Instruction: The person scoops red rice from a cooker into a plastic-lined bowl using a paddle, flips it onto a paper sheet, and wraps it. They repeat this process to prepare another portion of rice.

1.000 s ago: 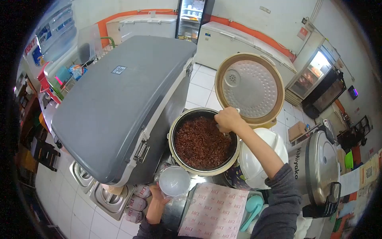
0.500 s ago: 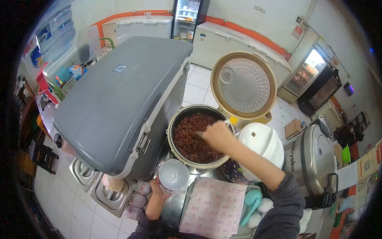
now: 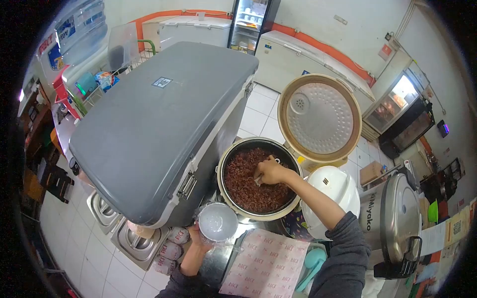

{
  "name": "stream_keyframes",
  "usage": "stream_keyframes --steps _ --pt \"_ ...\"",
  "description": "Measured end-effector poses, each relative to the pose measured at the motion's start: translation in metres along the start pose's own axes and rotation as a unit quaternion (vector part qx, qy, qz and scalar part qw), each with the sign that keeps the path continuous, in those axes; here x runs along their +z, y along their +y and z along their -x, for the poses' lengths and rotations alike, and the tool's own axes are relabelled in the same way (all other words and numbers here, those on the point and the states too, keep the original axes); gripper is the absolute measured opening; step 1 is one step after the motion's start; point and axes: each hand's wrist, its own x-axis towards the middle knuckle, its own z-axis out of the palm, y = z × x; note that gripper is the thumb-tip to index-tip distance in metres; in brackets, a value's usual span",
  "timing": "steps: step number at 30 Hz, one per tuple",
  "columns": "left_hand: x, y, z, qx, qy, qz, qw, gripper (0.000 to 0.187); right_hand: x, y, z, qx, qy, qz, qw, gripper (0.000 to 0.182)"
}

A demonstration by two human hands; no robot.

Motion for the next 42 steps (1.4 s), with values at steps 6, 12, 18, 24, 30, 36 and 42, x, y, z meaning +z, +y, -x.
stream_keyframes --steps 6,12,18,24,30,36,42 --pt "-0.004 -0.001 0.001 -0.016 0.019 -0.016 1.000 0.065 0.000 0.004 -0.001 0.066 -0.054 -0.063 0.994 0.021" --pt "0.012 0.008 0.029 -0.032 -0.015 -0.026 0.999 0.065 -0.005 0.014 -0.002 0.089 -0.049 -0.054 0.993 0.021" --pt "0.063 0.019 0.039 0.015 -0.079 -0.027 0.996 0.070 -0.021 0.022 0.029 0.097 0.047 -0.135 0.985 0.025" --pt "0.116 0.012 0.001 0.044 -0.085 -0.065 0.993 0.058 -0.076 0.003 0.076 0.111 0.157 -0.145 0.971 0.024" --pt "0.172 -0.001 -0.050 -0.008 -0.142 0.028 0.989 0.054 -0.140 -0.056 0.099 -0.002 0.254 0.119 0.960 0.015" --pt "0.196 -0.011 -0.062 -0.011 -0.170 0.071 0.983 0.058 -0.155 -0.127 0.103 0.050 0.177 0.388 0.903 0.008" --pt "0.191 -0.010 -0.066 -0.011 -0.149 0.066 0.987 0.058 -0.152 -0.129 0.141 -0.022 0.403 0.430 0.808 0.005"
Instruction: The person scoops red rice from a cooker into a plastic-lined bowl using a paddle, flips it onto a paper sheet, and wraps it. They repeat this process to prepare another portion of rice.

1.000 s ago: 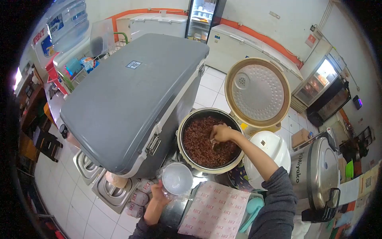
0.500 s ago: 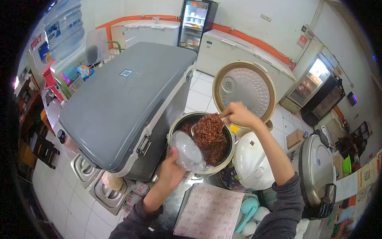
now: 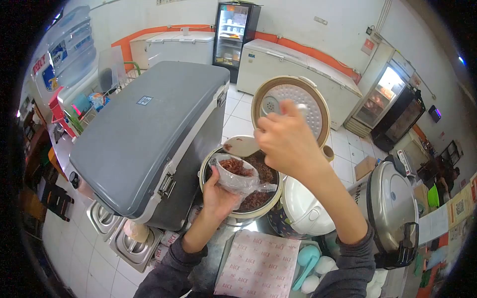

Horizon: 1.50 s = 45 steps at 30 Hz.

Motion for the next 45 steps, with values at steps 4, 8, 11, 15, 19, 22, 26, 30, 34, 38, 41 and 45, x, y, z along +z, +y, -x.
stream_keyframes --steps 4,8,11,15,19,22,26,30,34,38,41,45 --pt "-0.002 0.003 0.007 -0.036 -0.006 0.001 0.999 0.060 0.014 -0.011 0.022 0.012 -0.055 -0.085 0.995 0.009" --pt "-0.014 0.006 0.018 -0.036 -0.041 0.001 0.999 0.062 0.019 0.008 0.031 0.081 -0.043 -0.179 0.980 0.014" --pt "-0.017 0.014 0.037 -0.019 -0.017 -0.023 0.999 0.063 0.024 0.030 0.032 0.161 -0.038 -0.208 0.964 0.014" --pt "-0.023 0.025 0.071 -0.011 0.011 -0.017 1.000 0.067 0.114 0.009 0.031 0.142 -0.181 -0.138 0.963 0.014" --pt "-0.050 0.034 0.118 0.028 0.002 -0.046 0.999 0.069 0.197 -0.026 0.040 0.096 -0.124 -0.145 0.977 0.013" --pt "-0.087 0.038 0.145 0.064 0.049 -0.077 0.994 0.065 0.208 -0.023 0.036 0.083 -0.102 -0.193 0.972 0.015" --pt "-0.112 0.036 0.142 0.068 0.078 -0.064 0.993 0.056 0.226 -0.021 0.038 0.077 -0.163 -0.271 0.946 0.015" --pt "-0.121 0.033 0.129 0.059 0.081 -0.074 0.992 0.059 0.247 -0.070 0.058 0.028 -0.251 -0.316 0.915 0.014" --pt "-0.120 0.036 0.123 0.050 0.071 -0.057 0.995 0.065 0.231 -0.082 0.066 0.074 -0.311 -0.445 0.837 0.021" --pt "-0.124 0.036 0.121 0.057 0.034 -0.065 0.996 0.069 0.231 -0.081 0.068 0.117 -0.351 -0.478 0.796 0.022" --pt "-0.130 0.037 0.126 0.060 0.041 -0.080 0.994 0.070 0.234 -0.075 0.060 0.112 -0.392 -0.469 0.784 0.023" --pt "-0.134 0.039 0.134 0.049 0.063 -0.081 0.993 0.065 0.236 -0.067 0.062 0.137 -0.420 -0.447 0.778 0.023"
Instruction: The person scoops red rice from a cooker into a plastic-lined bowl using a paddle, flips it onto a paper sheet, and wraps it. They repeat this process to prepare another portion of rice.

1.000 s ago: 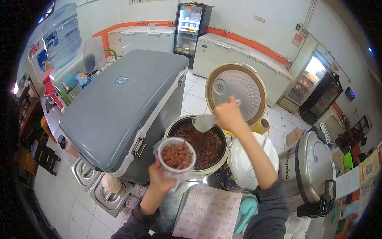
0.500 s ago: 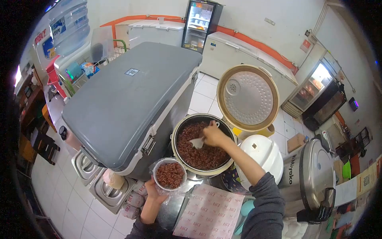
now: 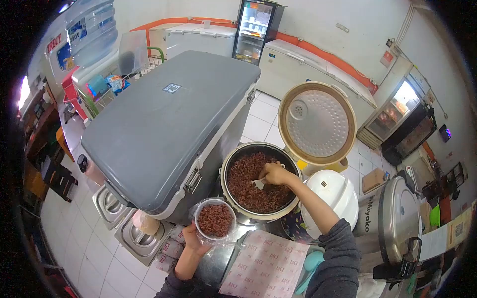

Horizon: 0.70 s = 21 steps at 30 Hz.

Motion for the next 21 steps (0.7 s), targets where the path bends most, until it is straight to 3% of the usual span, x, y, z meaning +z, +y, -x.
stream_keyframes --steps 3,7,8,11,16,21 --pt "0.028 0.012 0.006 -0.002 -0.012 -0.024 1.000 0.065 -0.010 0.000 0.018 -0.007 0.051 0.002 0.999 0.024" --pt "0.068 0.016 -0.003 -0.016 -0.009 -0.039 0.999 0.063 -0.034 -0.005 0.044 0.026 0.077 -0.115 0.990 0.024" --pt "0.077 0.015 -0.007 -0.025 -0.008 -0.038 0.999 0.062 -0.045 -0.015 0.058 0.071 0.103 -0.120 0.985 0.023" --pt "0.108 0.006 -0.026 -0.034 -0.024 -0.056 0.998 0.057 -0.070 -0.022 0.083 0.070 0.185 -0.095 0.976 0.022" --pt "0.145 -0.018 -0.069 -0.046 -0.016 0.022 0.999 0.051 -0.092 -0.076 0.133 -0.033 0.363 0.203 0.909 0.014" --pt "0.154 -0.029 -0.111 -0.028 -0.027 0.036 0.999 0.050 -0.044 -0.137 0.158 0.110 0.316 0.281 0.900 0.029"
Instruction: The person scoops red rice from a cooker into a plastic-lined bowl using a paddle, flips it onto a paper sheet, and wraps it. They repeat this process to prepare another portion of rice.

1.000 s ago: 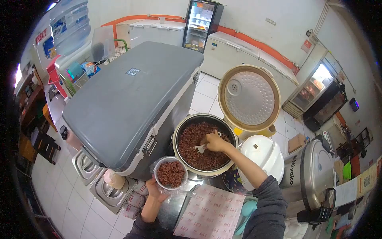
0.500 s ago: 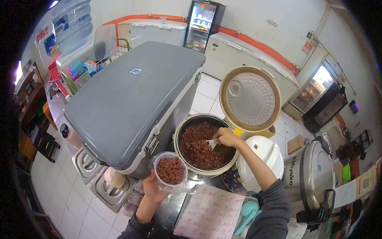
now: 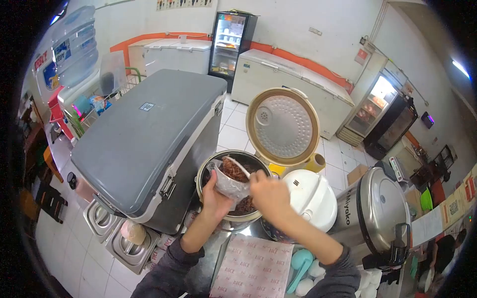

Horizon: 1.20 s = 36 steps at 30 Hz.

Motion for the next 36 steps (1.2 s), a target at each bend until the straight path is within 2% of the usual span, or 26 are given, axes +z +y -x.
stream_keyframes --steps 3,9,12,15,18,20,22,23,24,25,26,28,29,30,32,36 --pt "0.000 -0.002 -0.009 0.013 0.037 -0.008 0.999 0.049 0.017 -0.009 0.022 -0.047 0.088 0.000 0.995 0.030" --pt "-0.009 0.003 -0.004 0.001 0.035 -0.034 0.999 0.053 0.036 0.007 0.034 -0.132 0.139 0.050 0.980 0.047" --pt "-0.011 0.008 -0.002 0.004 0.037 -0.035 0.999 0.055 0.047 0.014 0.028 -0.139 0.170 0.065 0.973 0.048" --pt "-0.024 0.012 -0.001 -0.004 0.013 -0.021 1.000 0.055 0.066 0.023 0.016 -0.122 0.179 0.037 0.976 0.041" --pt "-0.026 0.017 0.009 -0.007 0.007 -0.017 1.000 0.056 0.082 0.038 0.000 -0.070 0.150 -0.006 0.986 0.040" --pt "-0.030 0.022 0.010 -0.005 0.000 -0.017 1.000 0.056 0.081 0.050 -0.009 0.030 0.138 -0.105 0.984 0.027" --pt "-0.031 0.027 0.012 -0.004 0.018 -0.019 1.000 0.056 0.072 0.062 -0.016 0.083 0.222 -0.212 0.948 0.013" --pt "-0.030 0.030 0.013 -0.007 0.007 -0.021 1.000 0.055 0.072 0.069 -0.019 0.128 0.137 -0.356 0.916 0.014" --pt "-0.032 0.032 0.012 -0.009 0.012 -0.017 1.000 0.055 0.071 0.075 -0.022 0.170 0.045 -0.488 0.855 0.019" --pt "-0.036 0.032 0.009 -0.013 0.015 -0.013 1.000 0.055 0.072 0.077 -0.024 0.208 -0.048 -0.603 0.769 0.025" --pt "-0.037 0.033 0.007 -0.018 0.018 -0.009 1.000 0.055 0.078 0.066 -0.022 0.200 -0.051 -0.602 0.772 0.044" --pt "-0.031 0.032 0.007 -0.022 -0.010 -0.017 1.000 0.055 0.063 0.042 -0.019 0.130 -0.066 -0.433 0.890 0.052" --pt "-0.029 0.030 0.008 -0.026 -0.023 -0.020 0.999 0.055 0.059 0.028 -0.018 0.090 0.015 -0.355 0.930 0.056" --pt "-0.029 0.029 0.008 -0.029 -0.025 -0.024 0.999 0.056 0.065 0.023 -0.016 0.075 0.028 -0.297 0.951 0.055" --pt "-0.030 0.028 0.010 -0.036 -0.028 -0.032 0.998 0.056 0.079 0.017 -0.016 0.044 0.054 -0.181 0.981 0.053" --pt "-0.032 0.027 0.006 -0.022 -0.024 -0.062 0.998 0.057 0.056 0.001 -0.016 0.042 0.021 -0.163 0.985 0.050"
